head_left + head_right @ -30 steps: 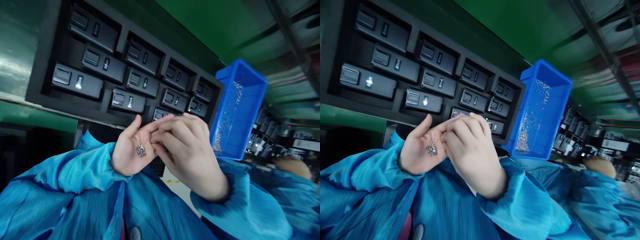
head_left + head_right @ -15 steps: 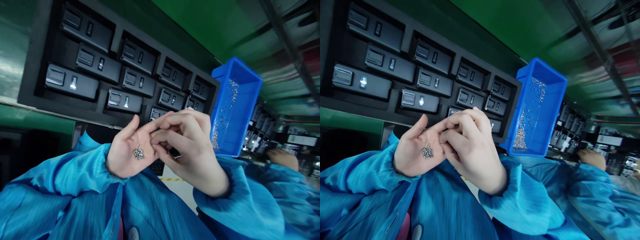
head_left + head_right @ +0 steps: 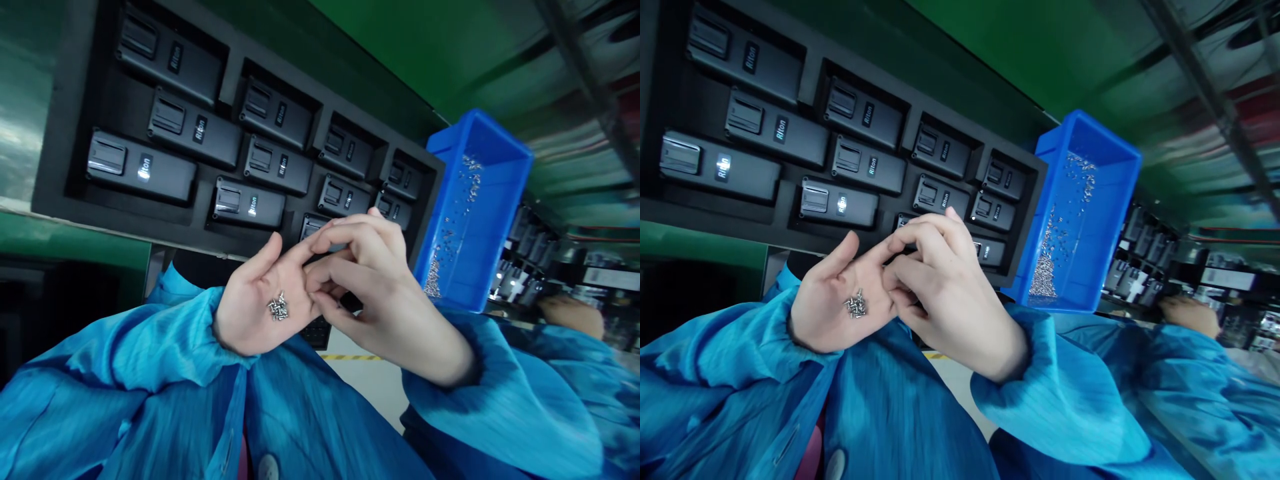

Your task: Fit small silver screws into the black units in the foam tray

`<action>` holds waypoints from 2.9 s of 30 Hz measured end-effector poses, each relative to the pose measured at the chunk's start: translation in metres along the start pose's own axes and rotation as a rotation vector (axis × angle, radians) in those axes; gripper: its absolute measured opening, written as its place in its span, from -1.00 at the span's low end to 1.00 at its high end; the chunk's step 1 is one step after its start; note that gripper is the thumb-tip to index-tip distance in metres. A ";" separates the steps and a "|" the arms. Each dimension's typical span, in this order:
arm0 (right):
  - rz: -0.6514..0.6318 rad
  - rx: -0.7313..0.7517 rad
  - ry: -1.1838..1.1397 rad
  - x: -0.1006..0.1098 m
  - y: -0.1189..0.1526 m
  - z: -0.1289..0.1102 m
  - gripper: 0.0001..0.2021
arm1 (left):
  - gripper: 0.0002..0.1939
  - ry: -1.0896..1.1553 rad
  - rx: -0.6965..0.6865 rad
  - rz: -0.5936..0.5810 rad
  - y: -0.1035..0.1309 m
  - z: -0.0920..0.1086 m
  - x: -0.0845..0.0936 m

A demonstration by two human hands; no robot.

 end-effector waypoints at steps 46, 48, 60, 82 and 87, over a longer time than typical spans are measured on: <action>0.209 -0.164 -0.314 0.005 0.018 0.013 -0.67 | -0.89 -0.145 -0.084 0.390 0.005 -0.005 0.016; 0.192 -0.172 -0.318 0.008 0.017 0.013 -0.71 | -0.88 -0.161 -0.068 0.375 0.004 -0.007 0.015; -0.047 -0.268 -0.311 0.030 0.008 0.027 -0.90 | -0.89 -0.250 0.061 0.460 0.002 -0.019 0.019; 0.385 -0.286 0.087 0.058 0.006 0.149 -0.89 | -0.75 -0.297 0.273 0.365 -0.028 -0.036 0.007; 0.259 -0.220 0.255 0.041 -0.010 0.172 -0.90 | -0.73 -0.268 0.273 0.279 -0.029 -0.033 0.001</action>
Point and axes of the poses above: each hand's wrist, its own y-axis away from the middle knuckle, its own x-axis out of the back of the hand, z = x × y, the point moved 6 cm from there along -y, towards the middle knuckle, and after that the axes turned 1 degree about x, right-handed, at the moved point
